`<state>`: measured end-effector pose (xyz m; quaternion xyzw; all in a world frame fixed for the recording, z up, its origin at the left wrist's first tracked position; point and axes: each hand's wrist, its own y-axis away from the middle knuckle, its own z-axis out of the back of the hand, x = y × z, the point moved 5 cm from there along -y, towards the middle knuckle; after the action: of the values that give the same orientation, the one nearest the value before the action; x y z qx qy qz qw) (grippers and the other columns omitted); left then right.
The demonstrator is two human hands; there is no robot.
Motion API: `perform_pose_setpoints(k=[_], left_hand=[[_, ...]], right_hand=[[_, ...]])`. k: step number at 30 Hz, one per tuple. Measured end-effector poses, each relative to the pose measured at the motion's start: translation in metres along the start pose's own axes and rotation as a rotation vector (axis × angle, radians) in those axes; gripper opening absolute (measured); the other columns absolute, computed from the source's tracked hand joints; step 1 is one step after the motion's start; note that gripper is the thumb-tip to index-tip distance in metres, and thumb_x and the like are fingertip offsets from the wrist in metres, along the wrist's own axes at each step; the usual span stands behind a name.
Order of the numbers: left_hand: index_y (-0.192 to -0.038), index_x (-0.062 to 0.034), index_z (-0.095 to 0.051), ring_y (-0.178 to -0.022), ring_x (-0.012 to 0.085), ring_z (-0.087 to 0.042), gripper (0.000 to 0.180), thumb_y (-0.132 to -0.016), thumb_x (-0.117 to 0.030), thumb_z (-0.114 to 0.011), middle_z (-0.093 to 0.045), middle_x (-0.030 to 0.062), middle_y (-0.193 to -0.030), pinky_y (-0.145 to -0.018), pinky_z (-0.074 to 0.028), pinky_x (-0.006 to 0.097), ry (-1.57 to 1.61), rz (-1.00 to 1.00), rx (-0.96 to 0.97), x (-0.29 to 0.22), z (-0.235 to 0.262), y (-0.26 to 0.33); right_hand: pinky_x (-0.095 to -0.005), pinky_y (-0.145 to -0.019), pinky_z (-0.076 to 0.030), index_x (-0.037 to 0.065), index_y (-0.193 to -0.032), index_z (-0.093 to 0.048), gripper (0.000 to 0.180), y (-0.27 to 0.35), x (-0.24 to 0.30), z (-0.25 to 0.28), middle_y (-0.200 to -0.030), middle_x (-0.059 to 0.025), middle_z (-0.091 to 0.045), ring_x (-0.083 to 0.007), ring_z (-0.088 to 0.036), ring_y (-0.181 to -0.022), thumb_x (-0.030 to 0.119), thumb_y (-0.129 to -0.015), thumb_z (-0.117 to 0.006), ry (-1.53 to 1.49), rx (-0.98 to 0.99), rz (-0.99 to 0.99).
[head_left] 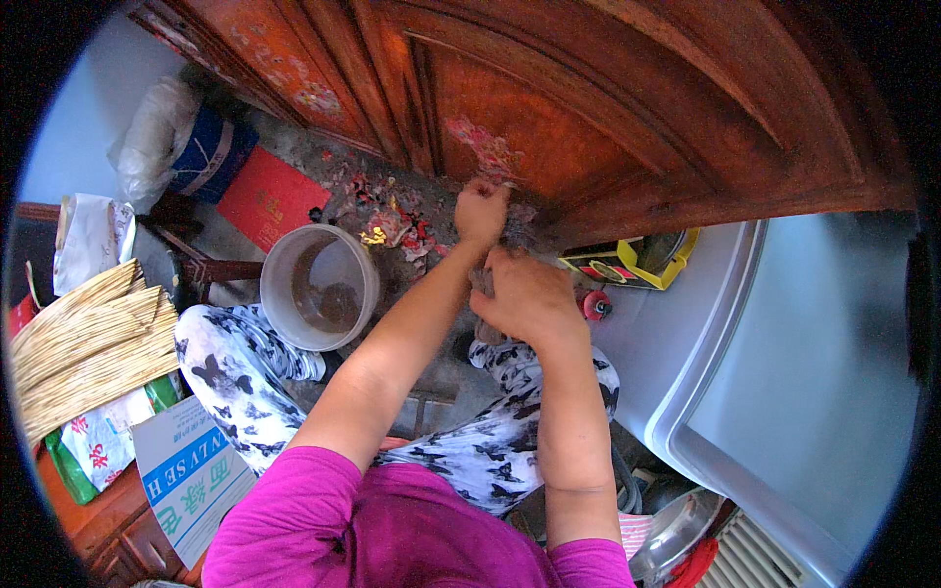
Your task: The person sits on the floor and scrubs the surface of a wooden cabinet using a cloth and a small bucket of water. They repeatedly wipe and scrub the cabinet door to remove residue.
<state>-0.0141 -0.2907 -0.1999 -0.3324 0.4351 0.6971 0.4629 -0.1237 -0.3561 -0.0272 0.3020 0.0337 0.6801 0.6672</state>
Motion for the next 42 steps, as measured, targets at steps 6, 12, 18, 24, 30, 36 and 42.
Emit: perform_pose_setpoints(k=[6, 12, 18, 24, 30, 36, 42], left_hand=[[-0.098, -0.0022, -0.069, -0.086, 0.0311, -0.067, 0.032, -0.084, -0.031, -0.067, -0.069, 0.0187, -0.086, -0.079, -0.050, 0.041, 0.181, 0.437, -0.091, 0.074, 0.028, -0.004], [-0.103, 0.0025, -0.069, -0.090, 0.0274, -0.066, 0.029, -0.084, -0.020, -0.069, -0.071, 0.0133, -0.098, -0.081, -0.050, 0.037, 0.440, 0.184, 0.112, 0.084, 0.009, -0.030], [-0.108, 0.0036, -0.065, -0.097, 0.0322, -0.065, 0.034, -0.083, -0.018, -0.073, -0.067, 0.0164, -0.108, -0.084, -0.053, 0.046, 0.784, 0.477, 0.361, 0.020, -0.025, 0.000], [-0.113, 0.0032, -0.062, -0.096, 0.0377, -0.065, 0.040, -0.084, -0.022, -0.072, -0.065, 0.0202, -0.112, -0.082, -0.054, 0.058, 1.060, 0.723, 0.480, 0.038, -0.033, -0.008], [-0.112, 0.0002, -0.064, -0.093, 0.0386, -0.066, 0.037, -0.086, -0.025, -0.070, -0.067, 0.0198, -0.110, -0.080, -0.054, 0.059, 1.051, 0.750, 0.508, 0.048, -0.042, -0.009], [-0.110, -0.0074, -0.068, -0.087, 0.0311, -0.069, 0.038, -0.094, -0.040, -0.057, -0.072, 0.0102, -0.100, -0.079, -0.058, 0.048, 1.012, 0.825, 0.528, 0.034, -0.052, 0.004], [-0.106, -0.0025, -0.066, -0.082, 0.0337, -0.067, 0.033, -0.091, -0.032, -0.064, -0.070, 0.0139, -0.098, -0.072, -0.057, 0.052, 1.015, 0.776, 0.593, 0.047, -0.047, -0.006]], right_hand=[[-0.0490, -0.087, -0.052, 0.005, -0.113, -0.061, 0.048, 0.003, 0.002, 0.006, -0.106, -0.0200, -0.070, -0.0361, -0.067, -0.102, 0.041, -0.081, -0.065, 0.008, 0.062, -0.044], [-0.0483, -0.088, -0.052, 0.005, -0.114, -0.061, 0.049, 0.000, 0.013, 0.006, -0.108, -0.0193, -0.070, -0.0355, -0.067, -0.103, 0.041, -0.081, -0.066, 0.005, 0.055, 0.007], [-0.0479, -0.090, -0.051, 0.003, -0.117, -0.061, 0.053, 0.000, -0.001, 0.001, -0.113, -0.0183, -0.069, -0.0344, -0.066, -0.105, 0.041, -0.081, -0.066, 0.017, 0.091, -0.046], [-0.0481, -0.090, -0.052, 0.002, -0.119, -0.060, 0.055, -0.004, 0.006, -0.003, -0.115, -0.0179, -0.069, -0.0343, -0.066, -0.107, 0.041, -0.081, -0.065, 0.027, 0.087, -0.008], [-0.0489, -0.088, -0.053, 0.001, -0.121, -0.058, 0.056, -0.003, 0.008, 0.001, -0.113, -0.0185, -0.069, -0.0348, -0.067, -0.105, 0.041, -0.081, -0.064, 0.021, 0.054, 0.000], [-0.0492, -0.088, -0.053, 0.001, -0.138, -0.048, 0.071, -0.003, 0.002, -0.003, -0.113, -0.0207, -0.069, -0.0355, -0.067, -0.104, 0.041, -0.082, -0.064, 0.049, 0.118, -0.026], [-0.0492, -0.088, -0.052, -0.001, -0.142, -0.045, 0.075, -0.002, 0.009, 0.003, -0.115, -0.0212, -0.068, -0.0360, -0.066, -0.105, 0.041, -0.082, -0.064, 0.033, 0.085, 0.008]])
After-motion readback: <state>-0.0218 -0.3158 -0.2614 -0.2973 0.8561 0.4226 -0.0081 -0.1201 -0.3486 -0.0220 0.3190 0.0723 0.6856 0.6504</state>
